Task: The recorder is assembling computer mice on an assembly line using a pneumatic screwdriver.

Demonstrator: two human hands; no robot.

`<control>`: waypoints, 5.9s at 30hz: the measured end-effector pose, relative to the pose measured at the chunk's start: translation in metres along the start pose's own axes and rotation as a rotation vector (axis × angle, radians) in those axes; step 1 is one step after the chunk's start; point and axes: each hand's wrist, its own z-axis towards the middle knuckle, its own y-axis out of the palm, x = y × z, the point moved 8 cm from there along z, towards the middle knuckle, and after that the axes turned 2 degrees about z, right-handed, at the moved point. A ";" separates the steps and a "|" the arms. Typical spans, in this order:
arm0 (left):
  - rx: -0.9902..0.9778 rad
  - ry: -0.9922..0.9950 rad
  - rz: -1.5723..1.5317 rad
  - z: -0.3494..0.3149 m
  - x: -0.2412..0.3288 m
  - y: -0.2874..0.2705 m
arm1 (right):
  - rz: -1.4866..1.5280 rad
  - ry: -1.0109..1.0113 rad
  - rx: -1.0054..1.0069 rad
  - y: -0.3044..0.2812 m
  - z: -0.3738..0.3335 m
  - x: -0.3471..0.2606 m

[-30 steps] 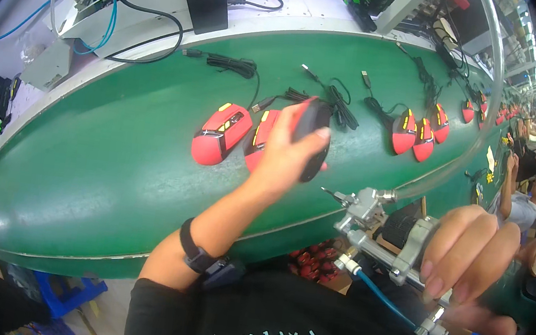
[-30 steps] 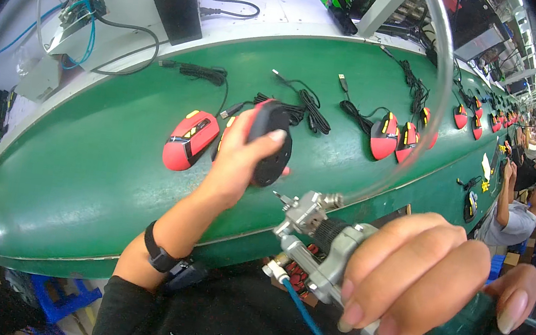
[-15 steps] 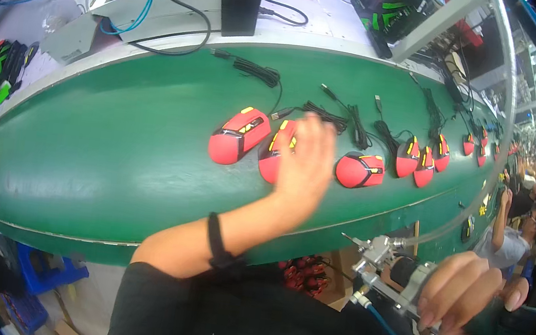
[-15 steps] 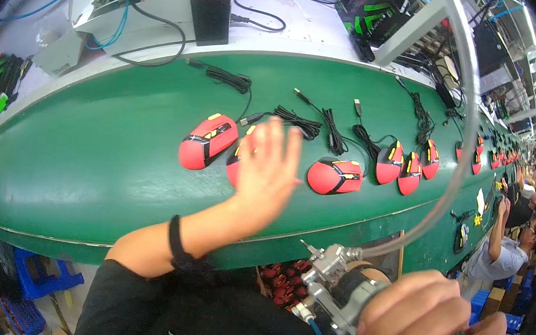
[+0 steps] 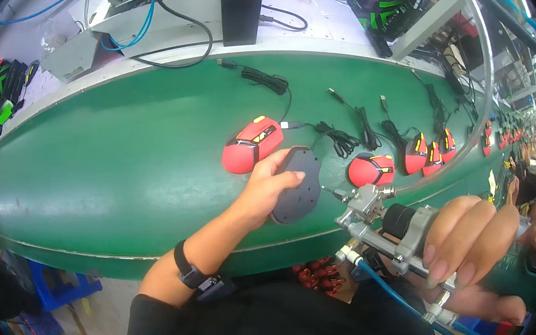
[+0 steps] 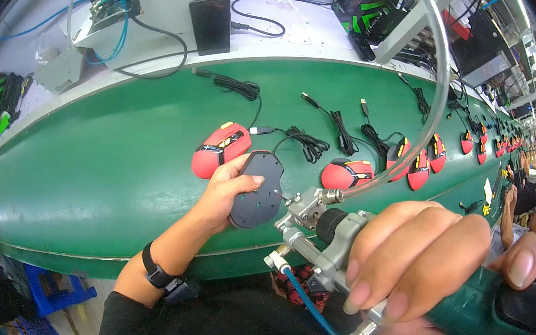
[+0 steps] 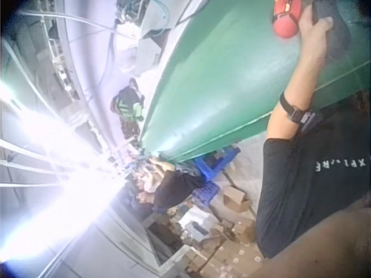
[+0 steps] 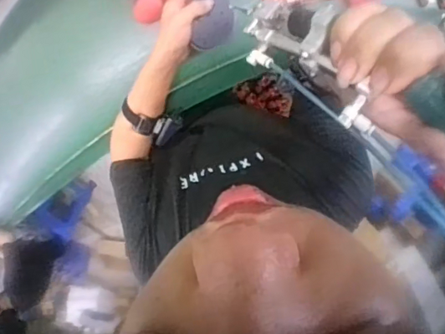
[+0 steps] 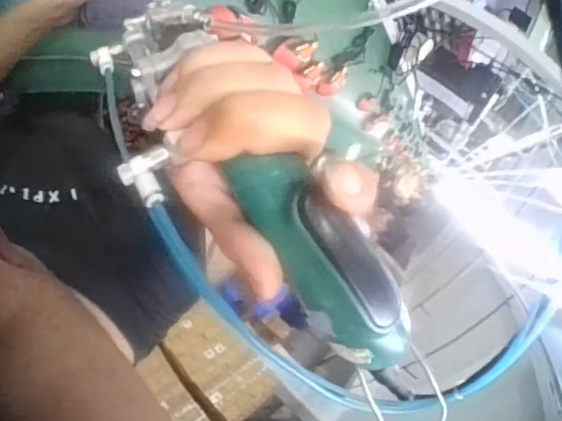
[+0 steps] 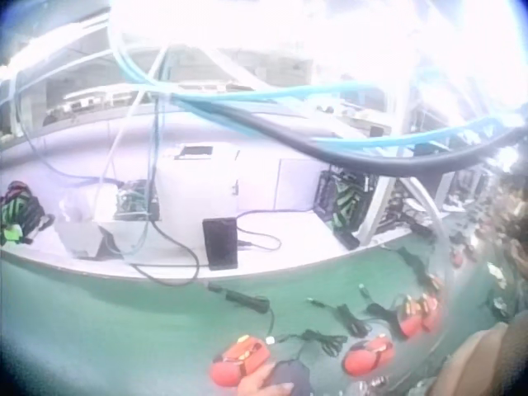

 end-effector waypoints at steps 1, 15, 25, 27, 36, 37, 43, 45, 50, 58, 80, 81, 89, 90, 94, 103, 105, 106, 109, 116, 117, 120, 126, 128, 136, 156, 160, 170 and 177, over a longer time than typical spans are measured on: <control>-0.010 -0.017 -0.090 -0.006 -0.001 -0.001 | 0.011 -0.017 0.002 0.001 0.001 0.003; -0.101 0.073 -0.075 -0.024 0.015 0.007 | -0.056 0.011 -0.036 0.011 0.001 0.028; -0.087 0.145 0.026 -0.034 0.017 0.002 | 0.014 0.024 -0.044 0.014 -0.008 0.043; -0.093 0.134 0.033 -0.032 0.015 0.006 | 0.022 0.075 0.002 0.013 -0.006 0.042; -0.054 0.079 0.028 -0.026 -0.001 -0.008 | 0.060 0.188 0.032 0.003 -0.002 0.023; -0.054 0.079 0.024 -0.027 0.000 -0.007 | 0.059 0.191 0.030 0.011 -0.001 0.034; -0.066 0.137 0.054 -0.032 0.008 -0.011 | 0.041 0.055 -0.043 0.021 -0.005 0.054; -0.068 0.166 0.145 -0.032 0.010 -0.012 | 0.036 0.064 -0.034 0.023 -0.005 0.057; -0.078 0.140 0.080 -0.034 0.010 -0.009 | 0.032 0.082 -0.010 0.025 -0.004 0.057; -0.073 0.170 0.102 -0.035 0.013 -0.014 | 0.038 0.052 -0.064 0.029 -0.004 0.056; 0.050 0.136 -0.113 -0.029 0.019 -0.043 | 0.020 0.145 -0.034 0.040 -0.008 0.051; 0.048 0.138 -0.138 -0.030 0.020 -0.044 | 0.030 0.082 -0.037 0.044 -0.010 0.052; 0.057 0.194 -0.127 -0.035 0.033 -0.045 | 0.008 0.128 -0.049 0.053 -0.017 0.056; 0.054 0.202 -0.129 -0.036 0.034 -0.045 | 0.007 0.129 -0.051 0.053 -0.017 0.058; 0.063 0.215 -0.108 -0.040 0.037 -0.043 | 0.004 0.129 -0.081 0.057 -0.019 0.059; 0.042 0.153 -0.211 -0.036 0.032 -0.039 | 0.012 0.156 -0.026 0.053 -0.011 0.043; 0.077 0.075 -0.241 -0.037 0.022 -0.047 | 0.031 0.151 0.037 0.044 -0.009 0.030; 0.079 0.077 -0.239 -0.035 0.021 -0.050 | -0.042 0.150 -0.003 0.047 -0.007 0.029; 0.038 0.055 -0.321 -0.035 0.017 -0.052 | -0.146 0.126 -0.096 0.064 -0.001 0.037; -0.005 0.078 -0.336 -0.041 0.021 -0.046 | 0.019 0.103 -0.112 0.089 0.001 0.062; -0.019 0.091 -0.329 -0.042 0.022 -0.046 | 0.029 0.106 -0.116 0.090 0.000 0.063; -0.014 0.087 -0.338 -0.045 0.027 -0.046 | 0.032 0.106 -0.104 0.092 0.004 0.062; -0.032 0.111 -0.288 -0.050 0.030 -0.045 | 0.042 0.173 -0.115 0.099 0.003 0.069; -0.019 0.113 -0.281 -0.051 0.032 -0.044 | 0.033 0.160 -0.130 0.101 0.003 0.069; -0.033 0.082 -0.303 -0.055 0.033 -0.045 | 0.029 0.089 -0.034 0.103 -0.003 0.065; 0.064 0.116 -0.288 -0.051 0.038 -0.067 | -0.018 0.152 -0.027 0.103 0.012 0.043; 0.106 0.141 -0.329 -0.055 0.040 -0.083 | -0.102 0.234 -0.135 0.106 0.005 0.035; 0.058 0.141 -0.349 -0.058 0.046 -0.074 | -0.008 0.149 -0.157 0.129 -0.009 0.057; 0.066 0.147 -0.389 -0.065 0.050 -0.076 | 0.034 0.139 -0.149 0.136 -0.010 0.060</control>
